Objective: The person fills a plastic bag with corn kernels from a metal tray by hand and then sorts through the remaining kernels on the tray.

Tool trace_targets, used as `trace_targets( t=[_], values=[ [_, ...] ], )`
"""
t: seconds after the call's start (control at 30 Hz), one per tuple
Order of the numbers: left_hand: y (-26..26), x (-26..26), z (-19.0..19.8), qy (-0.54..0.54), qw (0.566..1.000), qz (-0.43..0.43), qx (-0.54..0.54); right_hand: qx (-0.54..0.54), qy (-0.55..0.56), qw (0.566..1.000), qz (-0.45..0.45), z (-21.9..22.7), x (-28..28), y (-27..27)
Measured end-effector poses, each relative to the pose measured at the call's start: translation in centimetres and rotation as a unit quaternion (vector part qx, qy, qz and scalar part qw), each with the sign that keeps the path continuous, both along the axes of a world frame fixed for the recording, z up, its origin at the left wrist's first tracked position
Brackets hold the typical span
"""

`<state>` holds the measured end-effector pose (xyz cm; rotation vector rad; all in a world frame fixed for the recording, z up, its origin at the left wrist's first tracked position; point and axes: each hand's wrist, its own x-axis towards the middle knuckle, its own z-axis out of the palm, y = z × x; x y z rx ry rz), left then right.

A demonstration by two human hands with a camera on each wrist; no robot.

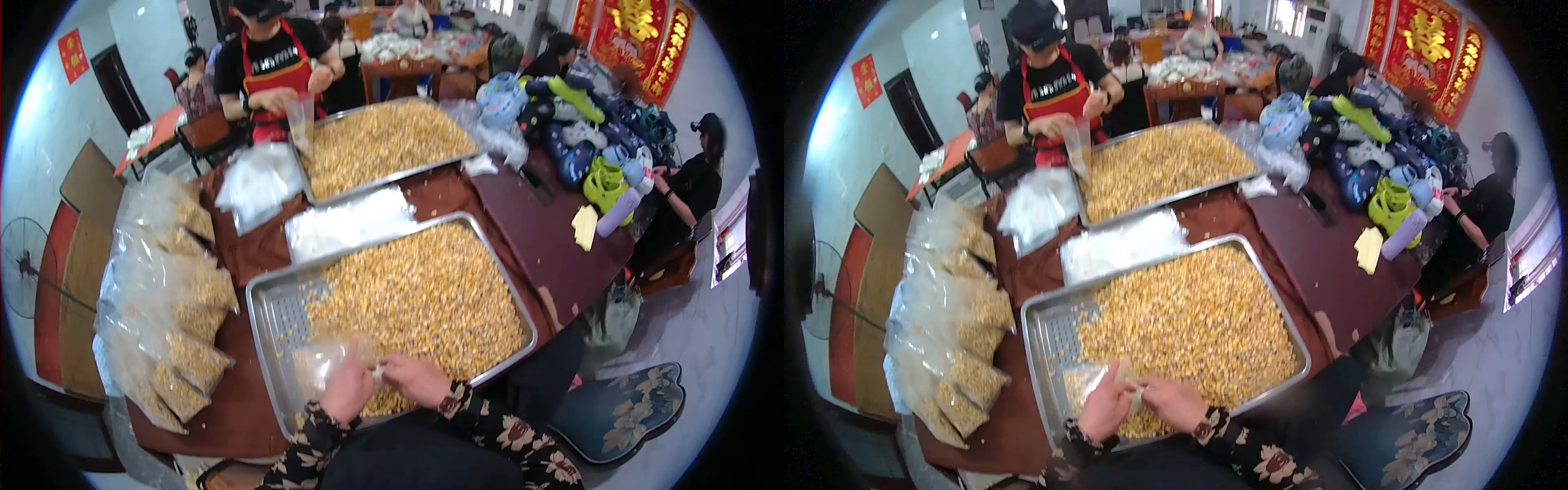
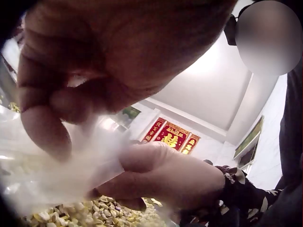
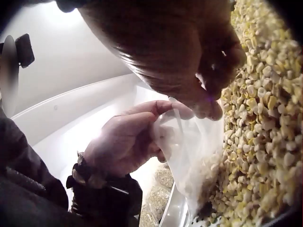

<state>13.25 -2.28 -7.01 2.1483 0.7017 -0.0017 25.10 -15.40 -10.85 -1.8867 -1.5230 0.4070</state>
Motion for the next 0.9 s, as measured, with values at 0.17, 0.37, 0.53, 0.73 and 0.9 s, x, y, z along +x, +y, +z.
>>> trace_targets(
  t=[0.17,0.37,0.53,0.73,0.9],
  values=[
    [0.2,-0.4,-1.1,-0.021,0.999,-0.032,0.003,-0.129,0.059,0.990,0.021,0.5,-0.1,0.2],
    [0.3,-0.9,-0.9,-0.039,0.998,-0.045,0.021,-0.183,0.025,0.978,0.098,-3.8,-0.1,0.1],
    [0.8,-1.2,-1.0,-0.066,0.996,-0.026,0.049,-0.198,0.005,0.978,0.064,-0.5,0.9,0.0],
    [0.3,-0.4,-1.0,-0.055,0.995,-0.034,0.070,-0.070,-0.018,0.987,-0.143,1.5,3.9,-1.5],
    [-0.2,0.0,-2.4,-0.048,0.990,-0.066,0.111,-0.121,-0.095,0.970,-0.187,0.7,3.6,-2.0]
  ],
)
